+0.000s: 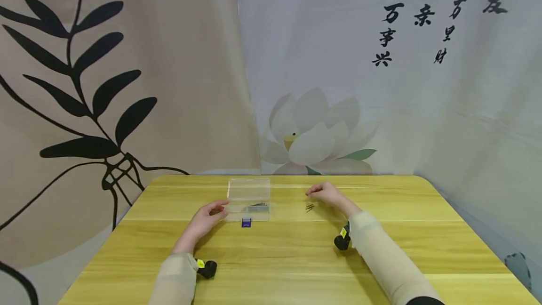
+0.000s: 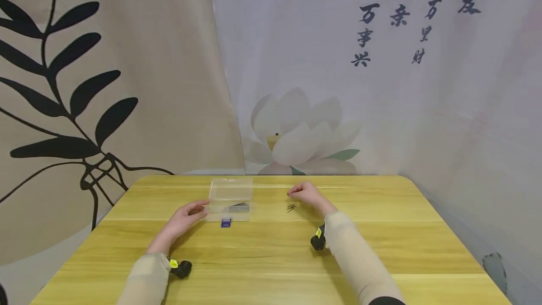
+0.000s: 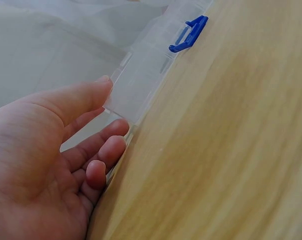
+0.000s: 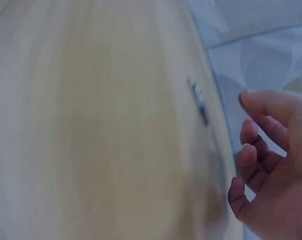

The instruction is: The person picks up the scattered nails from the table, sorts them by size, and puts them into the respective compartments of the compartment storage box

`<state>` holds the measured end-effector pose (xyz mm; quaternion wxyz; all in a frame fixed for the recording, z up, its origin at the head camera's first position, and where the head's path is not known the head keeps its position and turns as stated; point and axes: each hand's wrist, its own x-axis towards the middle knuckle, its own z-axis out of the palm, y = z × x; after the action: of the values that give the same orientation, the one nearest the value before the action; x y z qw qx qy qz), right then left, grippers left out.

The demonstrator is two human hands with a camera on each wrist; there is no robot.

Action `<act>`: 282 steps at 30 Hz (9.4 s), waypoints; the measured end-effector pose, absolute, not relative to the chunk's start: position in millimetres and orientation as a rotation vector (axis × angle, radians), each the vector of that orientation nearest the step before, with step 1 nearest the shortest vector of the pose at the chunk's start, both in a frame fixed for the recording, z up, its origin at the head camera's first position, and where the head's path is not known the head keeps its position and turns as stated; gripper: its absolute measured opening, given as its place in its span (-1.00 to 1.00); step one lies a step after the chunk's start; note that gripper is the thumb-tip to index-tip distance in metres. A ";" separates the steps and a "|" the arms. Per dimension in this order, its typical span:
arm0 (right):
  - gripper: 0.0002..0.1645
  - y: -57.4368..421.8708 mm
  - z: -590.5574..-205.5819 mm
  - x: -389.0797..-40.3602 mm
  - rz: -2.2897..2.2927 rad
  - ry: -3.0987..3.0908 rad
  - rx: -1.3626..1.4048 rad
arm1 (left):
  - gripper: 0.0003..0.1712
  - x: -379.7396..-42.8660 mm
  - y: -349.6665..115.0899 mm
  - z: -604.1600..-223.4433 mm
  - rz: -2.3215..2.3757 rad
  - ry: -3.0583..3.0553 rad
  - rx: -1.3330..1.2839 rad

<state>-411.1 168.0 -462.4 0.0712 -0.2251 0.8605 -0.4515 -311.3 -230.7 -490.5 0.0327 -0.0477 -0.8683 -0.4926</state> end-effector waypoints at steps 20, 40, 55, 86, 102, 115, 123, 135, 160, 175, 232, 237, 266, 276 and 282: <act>-0.77 192.3 -485.2 -412.3 -1.375 2.455 -0.592 | -0.53 -311.0 -230.1 -489.0 -1.539 -2.681 -0.126; -0.90 186.4 -485.1 -414.6 -1.279 2.572 -0.630 | -0.54 -314.5 -233.4 -495.0 -1.534 -2.678 -0.121; -0.88 189.5 -485.5 -414.7 -1.254 2.581 -0.665 | -0.54 -313.3 -232.6 -492.3 -1.529 -2.681 -0.129; -0.77 189.0 -475.4 -416.7 -1.285 2.495 -0.713 | -0.53 -314.2 -234.5 -495.5 -1.523 -2.675 -0.120; -0.74 174.3 -422.8 -427.8 -1.283 2.593 -0.779 | -0.53 -314.5 -236.3 -493.9 -1.539 -2.676 -0.118; -0.77 168.9 -382.6 -430.7 -1.215 2.649 -0.771 | -0.57 -313.8 -233.1 -492.9 -1.568 -2.648 -0.148; -0.77 166.3 -369.2 -428.8 -1.211 2.659 -0.760 | -0.57 -310.1 -232.3 -490.0 -1.564 -2.661 -0.116; -0.79 144.6 -392.5 -431.0 -1.271 2.593 -0.805 | -0.56 -311.1 -236.0 -491.2 -1.546 -2.658 -0.141; -0.75 78.2 -436.1 -422.9 -1.229 2.441 -0.944 | -0.58 -311.4 -228.5 -490.2 -1.559 -2.640 -0.111; -0.86 47.7 -444.3 -404.7 -1.079 2.422 -1.087 | -0.58 -313.3 -228.5 -493.3 -1.562 -2.646 -0.106; -0.72 189.0 -473.1 -408.6 -1.257 2.466 -0.773 | -0.55 -311.9 -230.5 -492.3 -1.538 -2.660 -0.149; -0.70 190.0 -473.5 -406.3 -1.194 2.448 -0.828 | -0.56 -312.3 -231.4 -493.1 -1.522 -2.668 -0.136; -0.89 189.1 -478.6 -410.3 -1.175 2.539 -0.640 | -0.56 -312.7 -232.3 -490.6 -1.518 -2.679 -0.144; -0.80 191.3 -480.4 -409.6 -1.243 2.499 -0.506 | -0.55 -313.3 -231.8 -492.4 -1.542 -2.676 -0.142; -0.83 189.7 -481.5 -408.4 -1.281 2.484 -0.464 | -0.56 -312.5 -232.9 -493.4 -1.537 -2.664 -0.135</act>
<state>-408.4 189.7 -481.5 0.1537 -0.1620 0.8664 -0.4467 -312.5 -232.9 -493.4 0.0315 -0.0438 -0.8649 -0.4990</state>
